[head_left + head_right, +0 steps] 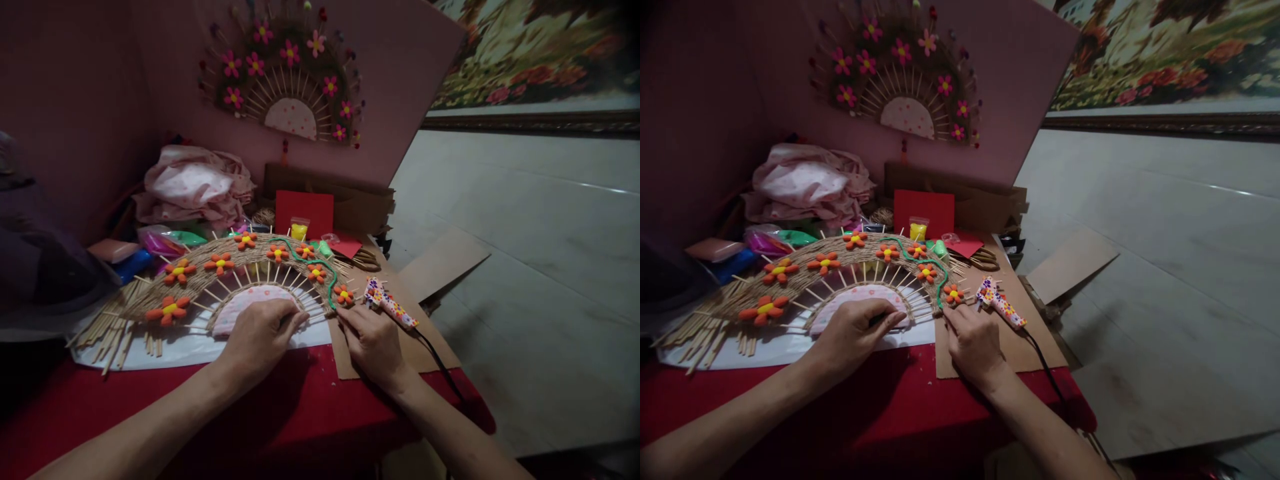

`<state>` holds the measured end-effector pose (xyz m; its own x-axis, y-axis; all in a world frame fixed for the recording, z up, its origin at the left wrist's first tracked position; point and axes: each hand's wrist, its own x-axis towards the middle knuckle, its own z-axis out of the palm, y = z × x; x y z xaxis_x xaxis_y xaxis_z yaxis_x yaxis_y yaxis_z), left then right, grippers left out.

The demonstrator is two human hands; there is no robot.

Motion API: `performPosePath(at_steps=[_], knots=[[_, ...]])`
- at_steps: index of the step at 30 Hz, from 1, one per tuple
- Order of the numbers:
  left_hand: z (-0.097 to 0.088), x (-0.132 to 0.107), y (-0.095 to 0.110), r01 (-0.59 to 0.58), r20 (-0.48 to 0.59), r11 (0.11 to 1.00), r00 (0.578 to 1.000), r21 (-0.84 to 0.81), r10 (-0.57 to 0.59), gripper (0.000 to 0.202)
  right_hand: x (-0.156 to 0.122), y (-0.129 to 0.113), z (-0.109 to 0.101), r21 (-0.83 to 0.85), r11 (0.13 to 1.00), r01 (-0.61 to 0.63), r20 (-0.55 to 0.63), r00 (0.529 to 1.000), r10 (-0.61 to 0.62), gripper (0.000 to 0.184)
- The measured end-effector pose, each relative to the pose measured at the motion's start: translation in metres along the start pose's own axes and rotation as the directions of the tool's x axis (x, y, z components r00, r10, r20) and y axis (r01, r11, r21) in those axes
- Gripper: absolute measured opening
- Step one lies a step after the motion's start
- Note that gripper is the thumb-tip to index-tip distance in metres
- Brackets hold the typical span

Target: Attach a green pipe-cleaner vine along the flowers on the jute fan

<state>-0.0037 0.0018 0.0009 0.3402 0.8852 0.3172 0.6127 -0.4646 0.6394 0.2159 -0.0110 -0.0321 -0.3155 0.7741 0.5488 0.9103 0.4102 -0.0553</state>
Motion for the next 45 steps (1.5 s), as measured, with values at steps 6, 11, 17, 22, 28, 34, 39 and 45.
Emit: performPosePath(at_steps=[6, 11, 17, 22, 28, 34, 39, 45], knots=[[-0.001, 0.000, 0.001, -0.013, -0.002, 0.999, 1.000, 0.036, 0.013, 0.027, 0.003, -0.001, 0.000, -0.007, 1.000, 0.027, 0.030, 0.999, -0.026, 0.024], [-0.001, 0.000, 0.000, -0.023, -0.008, 0.998, 1.000, 0.062, 0.024, 0.028, 0.000, -0.001, -0.002, 0.009, 1.000, -0.007, 0.050, 0.999, 0.007, 0.030], [-0.001, -0.001, 0.001, -0.029, -0.007, 0.997, 1.000, 0.075, 0.030, 0.028, 0.002, -0.001, -0.006, 0.053, 0.998, -0.019, 0.004, 1.000, 0.019, 0.029], [-0.002, -0.001, 0.000, -0.031, -0.009, 0.996, 0.999, 0.080, 0.032, 0.026, 0.005, -0.002, -0.008, 0.102, 0.995, -0.014, 0.025, 1.000, 0.011, 0.030], [0.010, 0.004, -0.003, -0.187, -0.024, 0.936, 0.979, 0.299, 0.204, 0.020, -0.001, -0.006, -0.012, 0.701, 0.540, -0.466, 0.158, 0.840, 0.520, 0.021], [0.031, 0.017, 0.013, -0.343, 0.216, 0.753, 0.939, 0.562, 0.267, 0.017, -0.003, -0.012, -0.018, 0.801, -0.202, -0.563, 0.582, 0.657, 0.479, 0.031], [0.040, 0.023, 0.020, -0.328, 0.271, 0.709, 0.942, 0.624, 0.198, 0.022, 0.000, -0.013, -0.021, 0.750, -0.350, -0.561, 0.662, 0.644, 0.383, 0.030], [0.034, 0.019, 0.015, -0.351, 0.198, 0.638, 0.933, 0.685, 0.300, 0.019, 0.007, -0.014, -0.016, 0.750, -0.413, -0.516, 0.658, 0.645, 0.388, 0.031]])
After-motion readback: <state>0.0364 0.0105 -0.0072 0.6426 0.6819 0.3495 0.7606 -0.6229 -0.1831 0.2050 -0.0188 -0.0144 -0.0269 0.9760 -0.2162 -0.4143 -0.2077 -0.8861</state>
